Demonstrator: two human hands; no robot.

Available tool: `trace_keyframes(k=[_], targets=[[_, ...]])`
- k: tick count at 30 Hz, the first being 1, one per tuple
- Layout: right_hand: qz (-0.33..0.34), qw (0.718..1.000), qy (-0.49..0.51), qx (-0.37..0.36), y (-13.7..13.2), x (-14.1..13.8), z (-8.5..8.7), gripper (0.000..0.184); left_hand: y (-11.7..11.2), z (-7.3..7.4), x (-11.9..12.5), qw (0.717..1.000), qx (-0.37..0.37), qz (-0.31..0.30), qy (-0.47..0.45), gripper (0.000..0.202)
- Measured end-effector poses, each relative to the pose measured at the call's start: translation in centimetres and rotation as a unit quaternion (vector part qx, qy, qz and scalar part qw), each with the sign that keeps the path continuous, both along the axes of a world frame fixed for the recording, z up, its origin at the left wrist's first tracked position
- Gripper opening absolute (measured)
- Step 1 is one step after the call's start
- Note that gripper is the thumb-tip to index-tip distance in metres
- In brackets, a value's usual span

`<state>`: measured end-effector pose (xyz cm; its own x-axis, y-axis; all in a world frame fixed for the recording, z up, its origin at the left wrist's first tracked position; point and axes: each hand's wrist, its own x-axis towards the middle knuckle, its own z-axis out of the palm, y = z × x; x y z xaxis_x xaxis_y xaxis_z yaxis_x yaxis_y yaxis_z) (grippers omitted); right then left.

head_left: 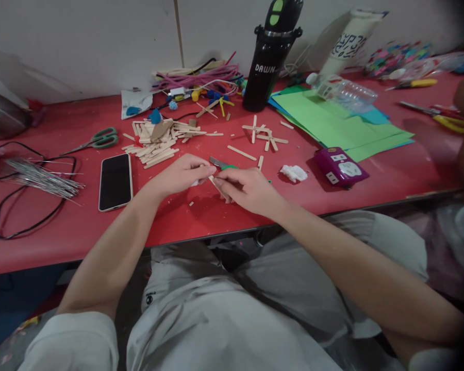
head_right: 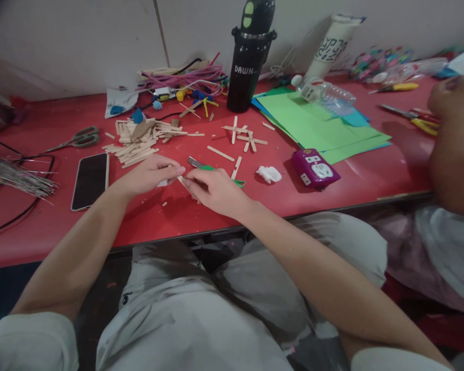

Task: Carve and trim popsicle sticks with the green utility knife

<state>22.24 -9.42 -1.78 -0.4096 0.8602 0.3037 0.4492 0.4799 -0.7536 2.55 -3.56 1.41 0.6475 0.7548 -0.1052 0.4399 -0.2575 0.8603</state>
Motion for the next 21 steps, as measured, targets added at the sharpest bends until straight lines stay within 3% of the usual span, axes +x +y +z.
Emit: trace_keyframes(k=[5,12,21], targets=[[-0.007,0.998,-0.054,0.019,0.03,-0.04,0.01,0.019,-0.01,-0.10,0.11,1.000,-0.014,-0.012,0.005,0.036],[-0.085,0.974,-0.190,0.088,0.12,-0.58,-0.76,0.010,0.11,-0.49,0.27,1.000,-0.016,-0.004,0.022,0.034],[-0.009,0.999,0.013,-0.036,-0.04,-0.05,-0.05,0.007,0.02,0.16,-0.09,1.000,-0.008,-0.004,0.028,0.035]])
